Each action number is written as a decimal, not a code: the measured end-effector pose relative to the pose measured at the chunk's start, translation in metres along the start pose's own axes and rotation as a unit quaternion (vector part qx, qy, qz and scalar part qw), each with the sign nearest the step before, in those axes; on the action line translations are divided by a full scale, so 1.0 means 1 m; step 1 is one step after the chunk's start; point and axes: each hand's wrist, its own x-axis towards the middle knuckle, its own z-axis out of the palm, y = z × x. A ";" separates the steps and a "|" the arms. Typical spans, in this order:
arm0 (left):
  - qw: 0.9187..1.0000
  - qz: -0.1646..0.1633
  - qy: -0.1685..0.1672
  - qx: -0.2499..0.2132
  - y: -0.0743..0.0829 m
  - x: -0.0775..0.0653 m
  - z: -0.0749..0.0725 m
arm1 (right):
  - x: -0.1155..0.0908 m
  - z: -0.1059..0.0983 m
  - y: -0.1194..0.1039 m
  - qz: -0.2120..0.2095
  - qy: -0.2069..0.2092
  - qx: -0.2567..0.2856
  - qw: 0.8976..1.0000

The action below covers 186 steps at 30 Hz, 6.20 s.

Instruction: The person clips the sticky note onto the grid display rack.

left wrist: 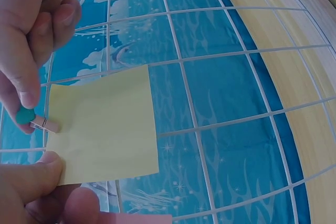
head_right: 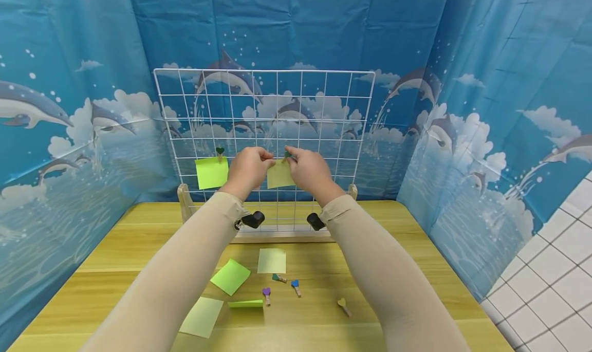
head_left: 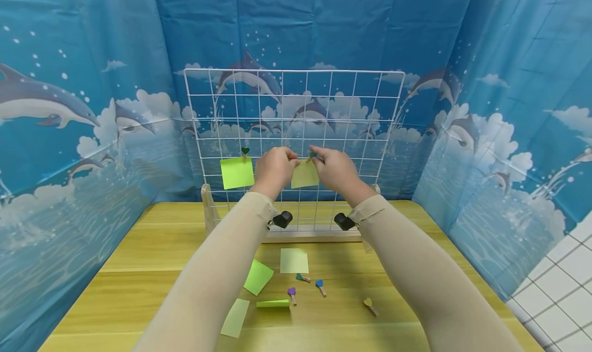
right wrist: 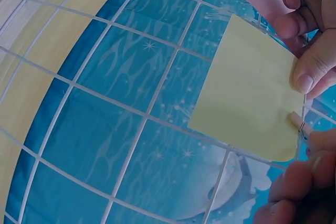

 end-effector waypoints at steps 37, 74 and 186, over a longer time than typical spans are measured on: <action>1.000 0.009 0.004 0.021 0.002 -0.002 0.001 | -0.016 -0.009 0.013 -0.014 -0.031 0.055 0.998; 0.968 0.141 0.054 0.202 0.000 -0.018 -0.001 | -0.067 -0.017 0.060 -0.084 -0.054 0.008 0.995; 0.941 0.147 -0.242 0.184 -0.181 -0.161 0.020 | -0.186 0.043 0.160 -0.076 -0.345 0.069 0.933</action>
